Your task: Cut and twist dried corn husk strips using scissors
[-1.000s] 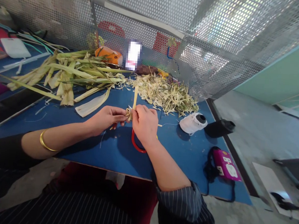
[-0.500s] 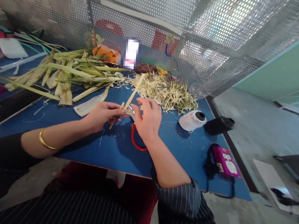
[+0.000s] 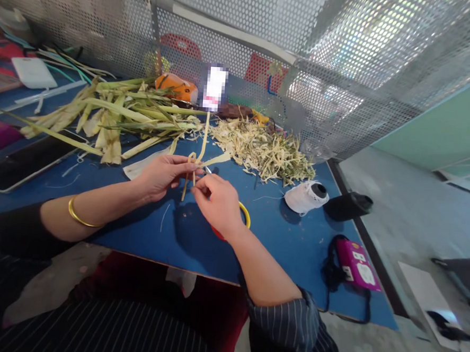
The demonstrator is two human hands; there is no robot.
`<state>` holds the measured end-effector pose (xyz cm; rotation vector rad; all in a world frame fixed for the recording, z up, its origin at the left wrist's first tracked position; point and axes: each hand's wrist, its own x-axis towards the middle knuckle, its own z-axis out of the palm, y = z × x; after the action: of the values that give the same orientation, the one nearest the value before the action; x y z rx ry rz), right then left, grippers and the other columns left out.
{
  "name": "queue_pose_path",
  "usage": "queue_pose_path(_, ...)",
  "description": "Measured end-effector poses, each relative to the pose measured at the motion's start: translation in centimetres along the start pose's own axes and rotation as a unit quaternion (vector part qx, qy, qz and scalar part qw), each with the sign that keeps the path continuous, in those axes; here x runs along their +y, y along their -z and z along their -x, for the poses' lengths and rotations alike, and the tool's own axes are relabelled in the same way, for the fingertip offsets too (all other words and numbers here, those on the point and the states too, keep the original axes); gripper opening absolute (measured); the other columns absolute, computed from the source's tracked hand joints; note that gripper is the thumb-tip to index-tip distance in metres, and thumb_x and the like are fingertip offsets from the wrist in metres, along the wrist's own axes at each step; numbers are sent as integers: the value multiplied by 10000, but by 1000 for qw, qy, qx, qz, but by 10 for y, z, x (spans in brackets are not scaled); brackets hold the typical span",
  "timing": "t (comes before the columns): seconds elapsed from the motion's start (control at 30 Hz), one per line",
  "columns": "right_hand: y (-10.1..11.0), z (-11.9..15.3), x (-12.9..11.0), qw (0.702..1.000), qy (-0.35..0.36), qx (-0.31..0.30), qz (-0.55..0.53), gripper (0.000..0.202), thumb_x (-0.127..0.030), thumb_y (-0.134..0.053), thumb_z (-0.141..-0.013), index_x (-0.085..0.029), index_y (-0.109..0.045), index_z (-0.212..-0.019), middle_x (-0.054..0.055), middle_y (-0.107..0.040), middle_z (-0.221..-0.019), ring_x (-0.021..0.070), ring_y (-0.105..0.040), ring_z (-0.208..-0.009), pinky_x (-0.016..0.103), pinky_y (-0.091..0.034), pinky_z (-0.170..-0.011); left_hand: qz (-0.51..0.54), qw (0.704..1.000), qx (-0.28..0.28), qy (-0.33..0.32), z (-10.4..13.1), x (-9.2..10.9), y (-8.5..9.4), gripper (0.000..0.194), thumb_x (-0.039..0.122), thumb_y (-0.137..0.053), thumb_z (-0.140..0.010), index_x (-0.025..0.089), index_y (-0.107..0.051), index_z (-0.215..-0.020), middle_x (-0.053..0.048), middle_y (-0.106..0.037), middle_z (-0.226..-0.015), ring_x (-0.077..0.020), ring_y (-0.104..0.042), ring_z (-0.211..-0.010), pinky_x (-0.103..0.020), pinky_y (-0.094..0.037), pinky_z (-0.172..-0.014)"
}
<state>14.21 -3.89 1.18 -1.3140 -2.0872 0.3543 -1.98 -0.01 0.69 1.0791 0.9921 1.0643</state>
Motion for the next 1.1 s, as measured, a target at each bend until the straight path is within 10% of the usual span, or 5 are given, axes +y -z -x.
queue_pose_path(0.2,-6,-5,8,859,-263,48,-436,296,-470,-661,-758,-174,-645,-763,-20,-588,-677,78,-475,-541,227,-367,-518,19,1000,18,4,3,2,-4,197,211,-731,-702,147,-590,-823,-62,-710,-735,-104,-623,-586,-168,-232,-366)
queue_pose_path(0.4,0,-15,26,722,-302,191,-592,240,-370,-748,-671,-193,-643,-794,-32,-607,-754,51,-495,-555,181,-404,-480,-31,999,-4,31,8,5,-7,169,206,-718,-727,149,-566,-774,-64,-701,-700,-124,-636,-572,-180,-251,-370)
queue_pose_path(0.57,13,-16,19,787,-195,225,-541,155,-340,-667,-768,-204,-596,-750,-29,-612,-740,49,-490,-532,192,-403,-503,-30,998,16,43,8,9,-8,124,167,-706,-740,141,-585,-750,-57,-692,-707,-119,-645,-610,-199,-308,-416)
queue_pose_path(0.77,23,-8,8,939,-155,55,-301,194,-296,-592,-831,-184,-593,-673,-46,-514,-537,58,-398,-453,214,-294,-450,-81,996,16,24,5,10,-6,69,166,-686,-741,132,-629,-755,-65,-693,-729,-85,-570,-561,-219,-317,-427)
queue_pose_path(1.1,20,-8,6,968,-131,9,-212,189,-280,-555,-848,-172,-606,-703,-50,-512,-547,62,-405,-493,220,-302,-490,-145,989,5,-7,3,2,-2,81,218,-668,-729,156,-670,-782,-59,-685,-714,-65,-484,-466,-220,-241,-366)
